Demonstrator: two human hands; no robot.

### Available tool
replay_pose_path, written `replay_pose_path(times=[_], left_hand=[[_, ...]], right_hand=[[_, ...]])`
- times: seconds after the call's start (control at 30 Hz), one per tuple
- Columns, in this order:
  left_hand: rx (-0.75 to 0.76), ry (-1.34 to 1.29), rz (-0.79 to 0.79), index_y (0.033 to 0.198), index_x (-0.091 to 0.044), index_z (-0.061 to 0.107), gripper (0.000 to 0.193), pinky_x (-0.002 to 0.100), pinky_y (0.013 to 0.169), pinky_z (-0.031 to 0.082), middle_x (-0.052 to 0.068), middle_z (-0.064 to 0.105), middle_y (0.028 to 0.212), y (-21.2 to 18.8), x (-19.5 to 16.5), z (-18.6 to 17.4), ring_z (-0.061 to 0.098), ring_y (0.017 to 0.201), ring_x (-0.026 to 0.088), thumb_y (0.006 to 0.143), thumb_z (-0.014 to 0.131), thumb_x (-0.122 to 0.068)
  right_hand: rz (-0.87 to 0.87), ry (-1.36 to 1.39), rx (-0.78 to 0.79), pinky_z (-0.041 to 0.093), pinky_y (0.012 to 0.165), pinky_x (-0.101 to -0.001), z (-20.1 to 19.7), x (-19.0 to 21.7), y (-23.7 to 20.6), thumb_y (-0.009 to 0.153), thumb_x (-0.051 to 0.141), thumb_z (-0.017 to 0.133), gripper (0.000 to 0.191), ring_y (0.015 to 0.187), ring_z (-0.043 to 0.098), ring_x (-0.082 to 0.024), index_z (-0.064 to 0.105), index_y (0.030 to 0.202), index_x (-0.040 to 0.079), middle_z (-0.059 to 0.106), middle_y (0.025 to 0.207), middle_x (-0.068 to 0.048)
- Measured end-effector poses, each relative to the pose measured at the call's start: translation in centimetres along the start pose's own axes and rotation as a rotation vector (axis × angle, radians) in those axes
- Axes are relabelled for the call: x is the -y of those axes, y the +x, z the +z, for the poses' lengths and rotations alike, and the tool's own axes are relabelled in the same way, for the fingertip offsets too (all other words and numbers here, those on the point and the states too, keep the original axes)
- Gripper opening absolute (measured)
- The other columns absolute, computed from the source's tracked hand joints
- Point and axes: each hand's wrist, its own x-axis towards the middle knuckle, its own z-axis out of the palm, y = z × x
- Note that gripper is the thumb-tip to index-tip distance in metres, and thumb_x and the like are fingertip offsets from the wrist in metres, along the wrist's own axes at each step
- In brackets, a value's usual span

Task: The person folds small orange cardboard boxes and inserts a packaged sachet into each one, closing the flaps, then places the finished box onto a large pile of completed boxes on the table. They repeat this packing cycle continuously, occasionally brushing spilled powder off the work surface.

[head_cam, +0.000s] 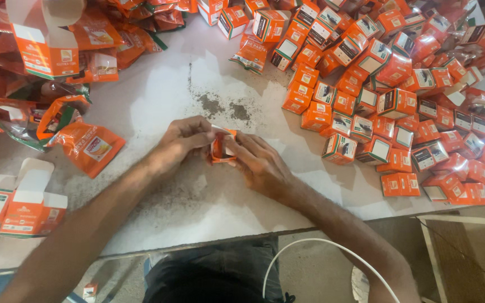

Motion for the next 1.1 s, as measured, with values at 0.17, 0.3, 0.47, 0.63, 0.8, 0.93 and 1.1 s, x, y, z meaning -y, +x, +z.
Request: replay_pose_path(times=[0.17, 0.3, 0.47, 0.63, 0.8, 0.93, 1.1], left_hand=[[-0.053, 0.174, -0.011, 0.099, 0.002, 0.062, 0.016, 0.029, 0.052, 0.053, 0.011, 0.071, 0.084, 1.0, 0.3, 1.3, 0.065, 0.063, 0.014, 0.093, 0.073, -0.008], [-0.217, 0.514, 0.247, 0.112, -0.001, 0.066, 0.021, 0.035, 0.073, 0.057, 0.014, 0.070, 0.104, -0.8, 0.5, 3.5, 0.070, 0.089, 0.020, 0.092, 0.069, -0.003], [-0.014, 0.996, 0.822, 0.121, -0.002, 0.065, 0.041, 0.041, 0.110, 0.054, 0.019, 0.065, 0.138, -3.5, -0.5, 3.2, 0.061, 0.134, 0.035, 0.081, 0.073, 0.001], [-0.074, 1.131, 0.846, 0.114, -0.002, 0.067, 0.038, 0.045, 0.105, 0.054, 0.020, 0.066, 0.135, -3.6, -0.5, 3.8, 0.063, 0.128, 0.038, 0.078, 0.079, -0.008], [-0.169, 1.046, 0.815, 0.110, -0.006, 0.070, 0.028, 0.041, 0.103, 0.060, 0.014, 0.071, 0.126, -3.2, 0.1, 4.6, 0.069, 0.124, 0.033, 0.082, 0.074, -0.001], [-0.110, 1.116, 0.876, 0.108, -0.003, 0.068, 0.025, 0.043, 0.101, 0.059, 0.018, 0.068, 0.129, -3.3, 0.0, 4.0, 0.066, 0.126, 0.037, 0.084, 0.076, -0.004], [0.020, 1.270, 0.877, 0.105, -0.001, 0.066, 0.021, 0.048, 0.113, 0.049, 0.023, 0.059, 0.144, -3.5, -0.6, 3.9, 0.054, 0.140, 0.041, 0.086, 0.074, -0.003]], right_hand=[[0.030, -0.007, -0.002, 0.053, 0.098, -0.0487, 0.1, 0.3, -0.4, 0.084, 0.004, 0.079, 0.053, 0.119, 0.063, -0.043, 0.056, 0.131, 0.000, 0.062, 0.133, -0.024], [0.100, 0.030, -0.039, 0.055, 0.096, -0.0479, 0.6, 0.1, -1.1, 0.087, 0.008, 0.079, 0.041, 0.118, 0.065, -0.043, 0.056, 0.119, 0.002, 0.065, 0.131, -0.024], [0.238, 0.123, -0.038, 0.055, 0.090, -0.0506, 1.6, -0.5, -2.5, 0.090, 0.013, 0.081, 0.051, 0.110, 0.067, -0.047, 0.045, 0.124, 0.003, 0.066, 0.122, -0.026], [0.251, 0.108, -0.041, 0.055, 0.084, -0.0521, 1.9, -1.3, -2.8, 0.089, 0.012, 0.080, 0.056, 0.104, 0.067, -0.050, 0.037, 0.125, 0.004, 0.067, 0.122, -0.027], [0.220, 0.146, -0.030, 0.056, 0.086, -0.0510, 1.6, -1.1, -2.7, 0.092, 0.014, 0.080, 0.055, 0.108, 0.068, -0.049, 0.037, 0.125, 0.004, 0.066, 0.124, -0.026], [0.167, 0.167, -0.052, 0.056, 0.091, -0.0506, 1.3, -1.1, -2.5, 0.093, 0.011, 0.077, 0.054, 0.113, 0.066, -0.049, 0.035, 0.125, 0.002, 0.062, 0.134, -0.027], [0.194, 0.130, -0.022, 0.056, 0.093, -0.0491, 1.1, -0.8, -2.3, 0.091, 0.011, 0.079, 0.060, 0.115, 0.067, -0.046, 0.039, 0.136, 0.004, 0.064, 0.131, -0.023]])
